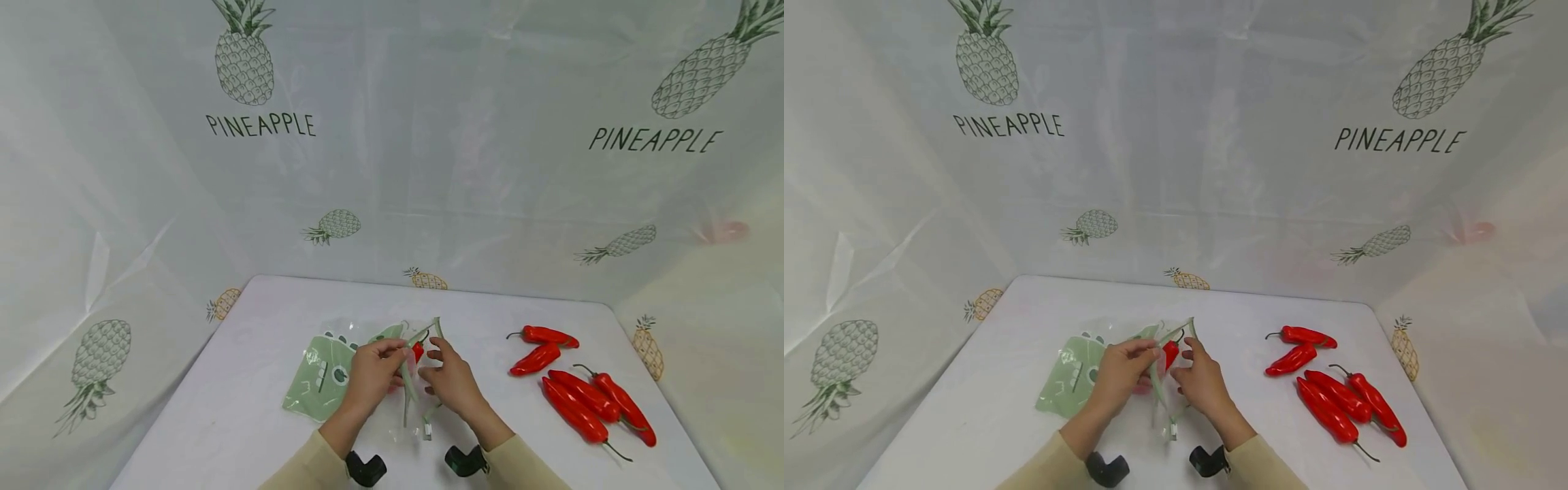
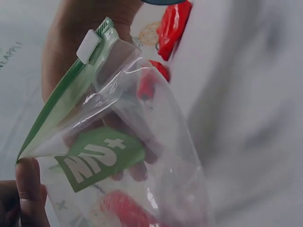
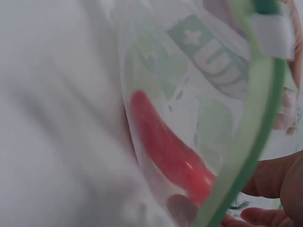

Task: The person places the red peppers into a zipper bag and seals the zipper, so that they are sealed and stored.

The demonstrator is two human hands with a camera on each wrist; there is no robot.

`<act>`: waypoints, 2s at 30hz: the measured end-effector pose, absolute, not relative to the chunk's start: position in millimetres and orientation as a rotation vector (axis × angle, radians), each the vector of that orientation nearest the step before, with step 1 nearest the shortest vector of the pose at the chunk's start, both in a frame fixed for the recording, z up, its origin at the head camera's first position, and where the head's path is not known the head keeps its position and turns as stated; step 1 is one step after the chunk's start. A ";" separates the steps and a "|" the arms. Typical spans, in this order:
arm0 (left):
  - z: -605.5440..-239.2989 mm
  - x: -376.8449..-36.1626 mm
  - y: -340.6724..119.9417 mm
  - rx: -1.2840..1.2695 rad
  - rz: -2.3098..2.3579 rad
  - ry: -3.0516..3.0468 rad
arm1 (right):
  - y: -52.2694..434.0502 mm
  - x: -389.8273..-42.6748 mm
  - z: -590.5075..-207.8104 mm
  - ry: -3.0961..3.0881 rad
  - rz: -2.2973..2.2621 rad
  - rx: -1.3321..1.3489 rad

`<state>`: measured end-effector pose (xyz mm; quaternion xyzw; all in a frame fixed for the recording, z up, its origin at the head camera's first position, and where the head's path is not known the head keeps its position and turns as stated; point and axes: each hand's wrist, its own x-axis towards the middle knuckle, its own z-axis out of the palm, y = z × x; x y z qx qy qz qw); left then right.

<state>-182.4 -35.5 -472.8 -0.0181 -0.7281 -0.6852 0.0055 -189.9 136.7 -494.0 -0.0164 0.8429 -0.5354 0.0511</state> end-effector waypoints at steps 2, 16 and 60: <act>-477.8 -186.4 -36.4 -0.042 -2.184 -2.258 | 138.5 -189.8 -495.3 2.595 -1.618 -0.075; -490.4 -199.2 -41.4 0.033 -2.439 -2.136 | 149.6 -179.5 -488.9 2.827 -1.593 -0.174; -506.9 -196.9 -37.5 -0.049 -2.435 -2.183 | 301.8 -149.9 -483.7 3.102 -1.137 0.335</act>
